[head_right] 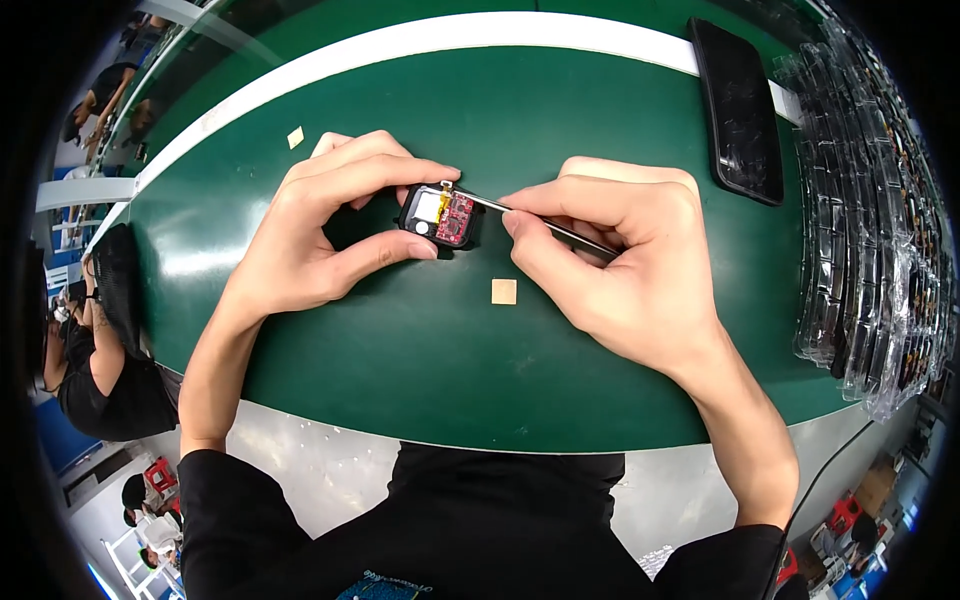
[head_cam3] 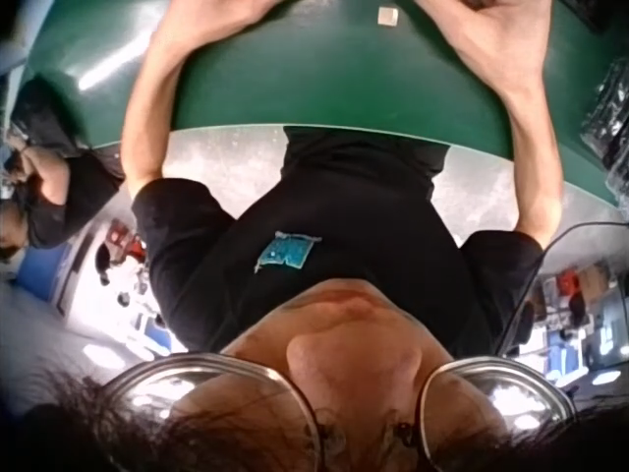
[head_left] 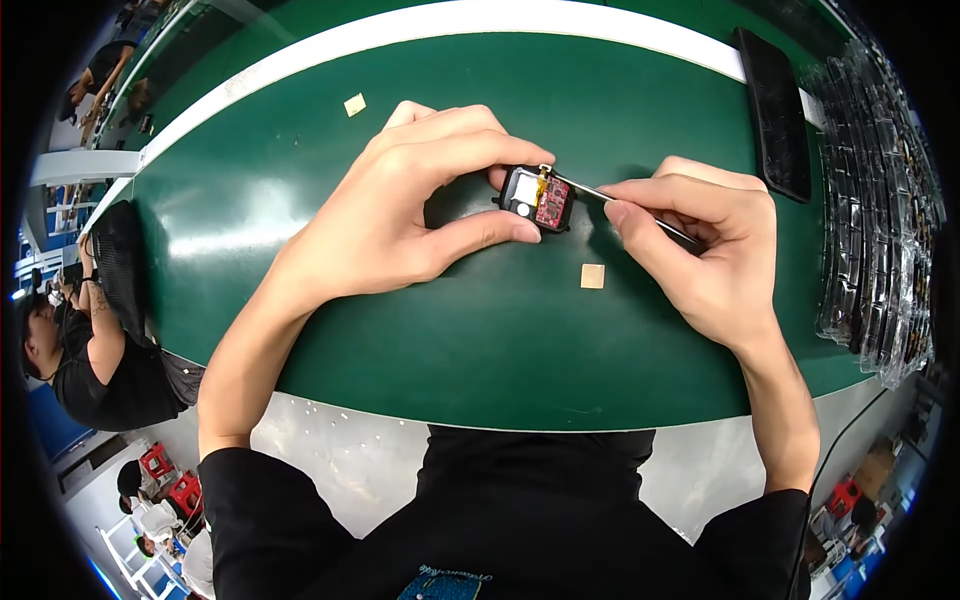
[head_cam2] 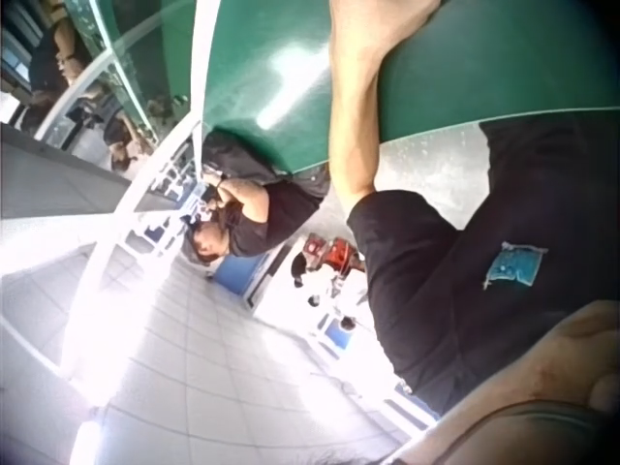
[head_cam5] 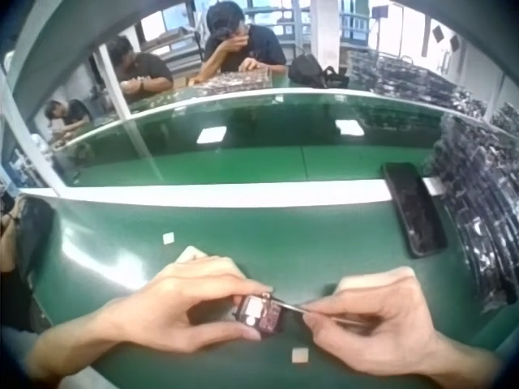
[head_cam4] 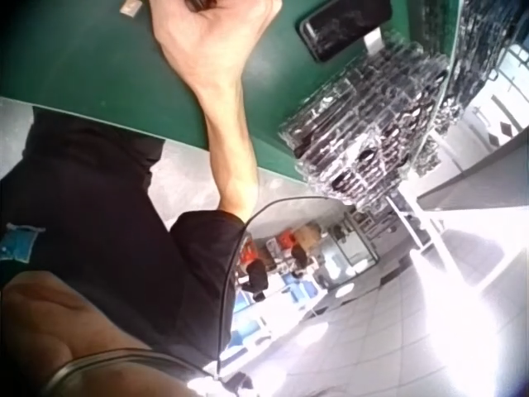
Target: Assembling and inspecting internal components of a smartwatch at a factory assembly line.
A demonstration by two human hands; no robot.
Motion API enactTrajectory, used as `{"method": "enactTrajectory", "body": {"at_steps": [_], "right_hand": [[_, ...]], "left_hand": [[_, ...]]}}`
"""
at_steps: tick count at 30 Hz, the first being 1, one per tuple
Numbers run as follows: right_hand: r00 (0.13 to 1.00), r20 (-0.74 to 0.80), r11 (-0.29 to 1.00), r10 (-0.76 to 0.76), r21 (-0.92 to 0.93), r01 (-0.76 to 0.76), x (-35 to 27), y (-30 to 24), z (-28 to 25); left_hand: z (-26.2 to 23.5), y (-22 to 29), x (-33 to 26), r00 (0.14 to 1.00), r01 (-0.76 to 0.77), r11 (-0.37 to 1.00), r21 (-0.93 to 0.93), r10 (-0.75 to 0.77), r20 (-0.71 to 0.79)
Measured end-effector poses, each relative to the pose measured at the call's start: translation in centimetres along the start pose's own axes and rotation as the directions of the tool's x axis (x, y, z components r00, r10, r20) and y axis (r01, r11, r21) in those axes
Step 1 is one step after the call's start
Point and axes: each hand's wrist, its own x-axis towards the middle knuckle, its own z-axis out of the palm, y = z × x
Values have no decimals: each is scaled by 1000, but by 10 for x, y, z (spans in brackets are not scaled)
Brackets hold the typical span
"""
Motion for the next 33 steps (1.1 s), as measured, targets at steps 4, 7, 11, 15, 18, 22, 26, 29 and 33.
{"method": "enactTrajectory", "body": {"at_steps": [4, 7, 11, 15, 18, 22, 26, 29, 33], "right_hand": [[1000, 3, 999, -11, -34, 11, -2, -2, 3], [999, 2, 998, -44, -47, 44, -1, 1, 5], [995, 4, 993, -100, -67, 100, -3, 3, 7], [992, -17, 990, -122, -69, 121, -6, 3, 11], [990, 5, 984, -140, -111, 140, -5, 3, 9], [998, -12, 997, -58, -56, 57, -3, 0, 7], [997, -3, 996, -72, -51, 72, -1, 1, 7], [998, 3, 996, -70, -54, 70, 1, 1, 8], [997, 8, 996, -73, -58, 74, 1, 2, 10]], "left_hand": [[-1, -3, 0, 1000, -15, 1000, -3, 16, 5], [-3, -3, 1, 1000, -21, 1000, 0, 21, 17], [-2, -4, 2, 1000, -29, 1000, -6, 29, 12], [-2, -3, 2, 999, -35, 999, 5, 35, 19], [-2, -4, 1, 999, -32, 999, 5, 32, 20], [-3, -4, 1, 999, -33, 999, 15, 33, 28], [-3, -5, 3, 999, -29, 1000, -2, 29, 28], [-3, -6, 3, 998, -49, 999, 17, 48, 28], [-3, -8, 3, 999, -36, 999, -13, 36, 27]]}}
